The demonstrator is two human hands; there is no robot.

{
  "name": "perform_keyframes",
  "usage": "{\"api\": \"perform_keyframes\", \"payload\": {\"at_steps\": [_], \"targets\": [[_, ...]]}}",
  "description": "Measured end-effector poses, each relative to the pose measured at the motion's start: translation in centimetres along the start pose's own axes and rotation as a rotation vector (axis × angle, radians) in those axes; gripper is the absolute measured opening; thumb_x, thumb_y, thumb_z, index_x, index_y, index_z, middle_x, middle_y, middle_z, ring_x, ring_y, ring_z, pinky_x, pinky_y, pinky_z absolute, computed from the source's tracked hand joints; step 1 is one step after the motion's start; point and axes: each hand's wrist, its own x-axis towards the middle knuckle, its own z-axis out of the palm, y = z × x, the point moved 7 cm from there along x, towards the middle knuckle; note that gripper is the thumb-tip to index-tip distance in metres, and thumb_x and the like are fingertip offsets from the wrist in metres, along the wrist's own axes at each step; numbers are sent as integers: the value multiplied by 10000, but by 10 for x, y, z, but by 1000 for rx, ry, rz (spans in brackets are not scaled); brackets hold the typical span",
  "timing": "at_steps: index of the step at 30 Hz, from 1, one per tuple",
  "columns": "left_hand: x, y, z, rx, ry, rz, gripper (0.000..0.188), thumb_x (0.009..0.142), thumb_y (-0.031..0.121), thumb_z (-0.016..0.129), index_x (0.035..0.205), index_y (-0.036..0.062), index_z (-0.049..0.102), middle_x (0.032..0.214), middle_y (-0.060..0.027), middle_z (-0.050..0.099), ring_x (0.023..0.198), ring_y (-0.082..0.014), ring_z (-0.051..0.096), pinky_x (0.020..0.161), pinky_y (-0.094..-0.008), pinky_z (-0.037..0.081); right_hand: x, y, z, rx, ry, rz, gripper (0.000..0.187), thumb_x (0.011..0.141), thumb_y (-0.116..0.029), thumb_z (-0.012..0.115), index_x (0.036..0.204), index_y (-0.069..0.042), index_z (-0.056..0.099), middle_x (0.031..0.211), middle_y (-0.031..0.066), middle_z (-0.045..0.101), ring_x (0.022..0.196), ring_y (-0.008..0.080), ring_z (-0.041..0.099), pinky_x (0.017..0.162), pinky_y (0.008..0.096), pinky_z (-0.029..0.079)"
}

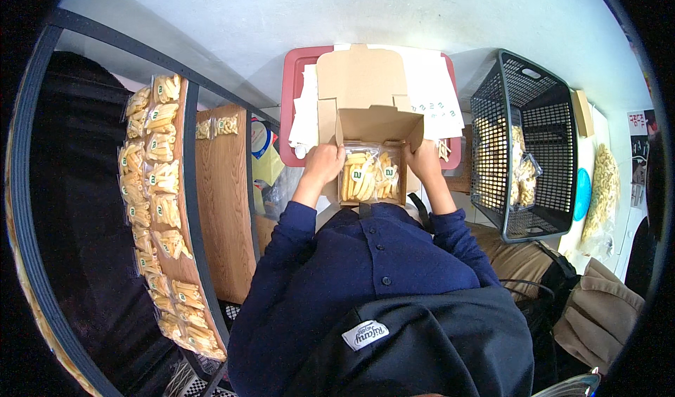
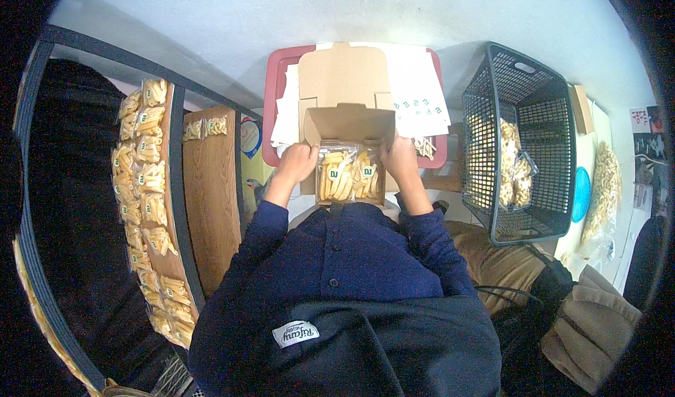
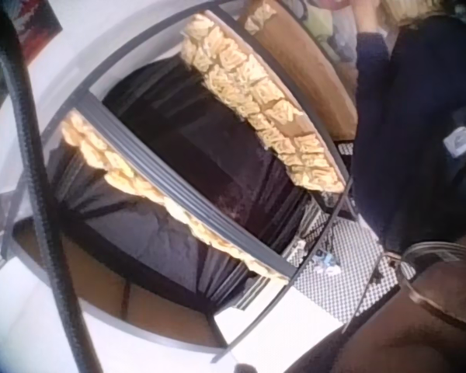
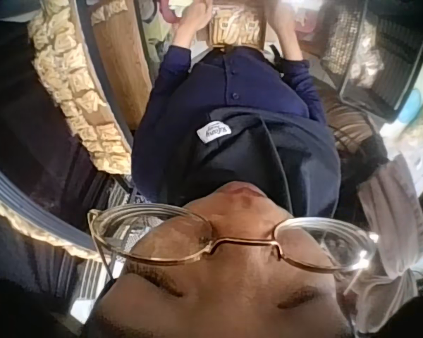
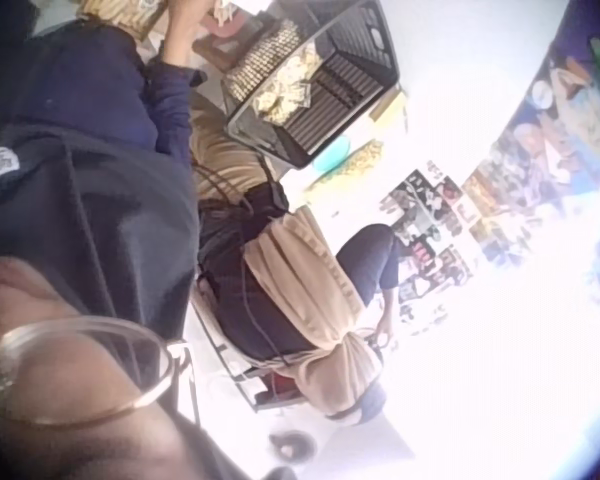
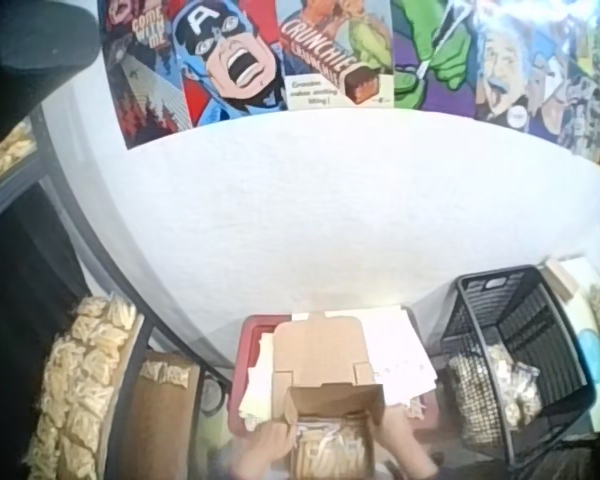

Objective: The person folds a cardboard flat along its pre-scored lines to form a small box, places two plastic bags of snacks into the box, and then closes the lid.

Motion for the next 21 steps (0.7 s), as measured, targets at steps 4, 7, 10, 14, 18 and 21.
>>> {"api": "perform_keyframes", "payload": {"at_steps": [4, 7, 10, 14, 18, 21], "targets": [[-14, 4, 8, 60, -29, 31, 452, 874, 264, 388, 712, -97, 607, 772, -308, 592, 724, -441, 583, 715, -503, 455, -16, 0, 3, 0, 42, -11, 276, 755, -85, 560, 1019, -14, 521, 736, 254, 603, 697, 427, 595, 613, 483, 493], [-25, -3, 8, -79, 124, 21, 338, 866, 204, 432, 953, -85, 585, 940, -305, 584, 886, -425, 572, 811, -469, 445, -32, 2, 3, 45, 117, -2, 326, 763, -103, 560, 1077, -44, 492, 837, 227, 616, 777, 415, 595, 666, 482, 490], [-38, -10, 17, -381, 283, 93, 366, 874, 110, 439, 1226, 10, 462, 1080, -275, 512, 1056, -390, 504, 910, -419, 416, -44, 4, 9, 113, 116, -10, 439, 736, -35, 578, 1158, -84, 469, 1034, 208, 567, 877, 433, 569, 722, 483, 480], [-32, -25, 49, -439, 168, 46, 435, 905, 164, 462, 1312, 26, 394, 1221, -208, 441, 1170, -344, 419, 999, -363, 346, -58, 5, 18, 213, 124, -42, 609, 702, 22, 599, 1266, -96, 404, 1138, 221, 510, 1000, 440, 522, 805, 463, 462], [-31, -33, 58, -436, 203, 134, 470, 884, 155, 492, 1320, 21, 383, 1234, -209, 441, 1186, -344, 409, 1016, -363, 328, -72, 9, 24, 333, 96, -72, 664, 739, -50, 601, 1344, -56, 329, 1248, 236, 458, 1157, 416, 435, 958, 425, 381], [-33, -37, 70, -534, 120, 163, 547, 863, 166, 518, 1354, 15, 332, 1331, -217, 397, 1263, -332, 362, 1054, -359, 282, -75, 13, 27, 332, 133, -124, 655, 800, -138, 561, 1378, -24, 274, 1313, 240, 413, 1219, 392, 388, 1023, 407, 312]]}}
